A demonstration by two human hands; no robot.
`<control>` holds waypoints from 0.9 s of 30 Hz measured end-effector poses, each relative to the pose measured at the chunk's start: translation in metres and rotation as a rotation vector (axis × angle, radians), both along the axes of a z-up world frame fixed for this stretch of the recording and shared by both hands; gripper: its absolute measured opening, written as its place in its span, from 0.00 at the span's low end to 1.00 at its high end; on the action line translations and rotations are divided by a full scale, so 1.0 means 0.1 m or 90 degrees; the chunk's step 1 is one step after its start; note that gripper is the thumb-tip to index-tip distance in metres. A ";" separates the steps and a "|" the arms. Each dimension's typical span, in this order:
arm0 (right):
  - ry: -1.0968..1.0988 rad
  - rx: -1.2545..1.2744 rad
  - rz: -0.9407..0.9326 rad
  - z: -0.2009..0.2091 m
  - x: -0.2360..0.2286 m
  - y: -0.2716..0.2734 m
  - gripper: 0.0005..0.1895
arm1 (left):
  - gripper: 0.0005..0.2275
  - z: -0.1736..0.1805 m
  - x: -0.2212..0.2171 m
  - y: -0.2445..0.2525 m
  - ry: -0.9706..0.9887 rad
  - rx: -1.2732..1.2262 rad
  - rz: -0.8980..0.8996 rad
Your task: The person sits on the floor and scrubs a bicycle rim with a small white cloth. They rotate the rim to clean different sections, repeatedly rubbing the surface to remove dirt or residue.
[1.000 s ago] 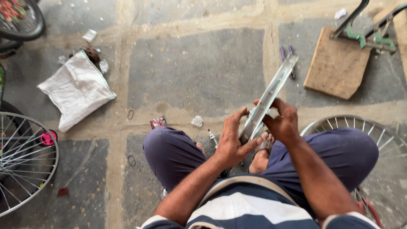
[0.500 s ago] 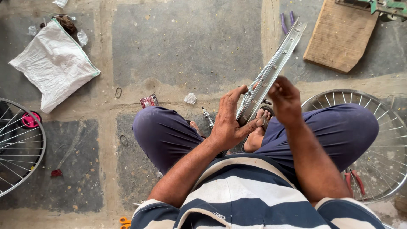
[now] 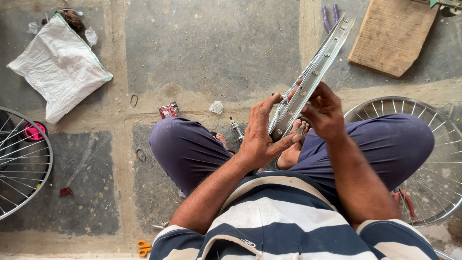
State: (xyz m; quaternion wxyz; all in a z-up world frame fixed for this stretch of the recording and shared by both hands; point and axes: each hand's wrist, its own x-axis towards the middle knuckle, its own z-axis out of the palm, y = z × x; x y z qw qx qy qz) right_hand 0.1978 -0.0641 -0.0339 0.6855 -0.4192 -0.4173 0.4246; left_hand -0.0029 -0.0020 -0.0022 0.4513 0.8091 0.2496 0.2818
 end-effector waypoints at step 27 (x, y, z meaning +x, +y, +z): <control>0.136 0.103 -0.360 -0.17 -0.05 -0.02 0.09 | 0.29 0.14 -0.27 0.02 0.048 0.226 0.052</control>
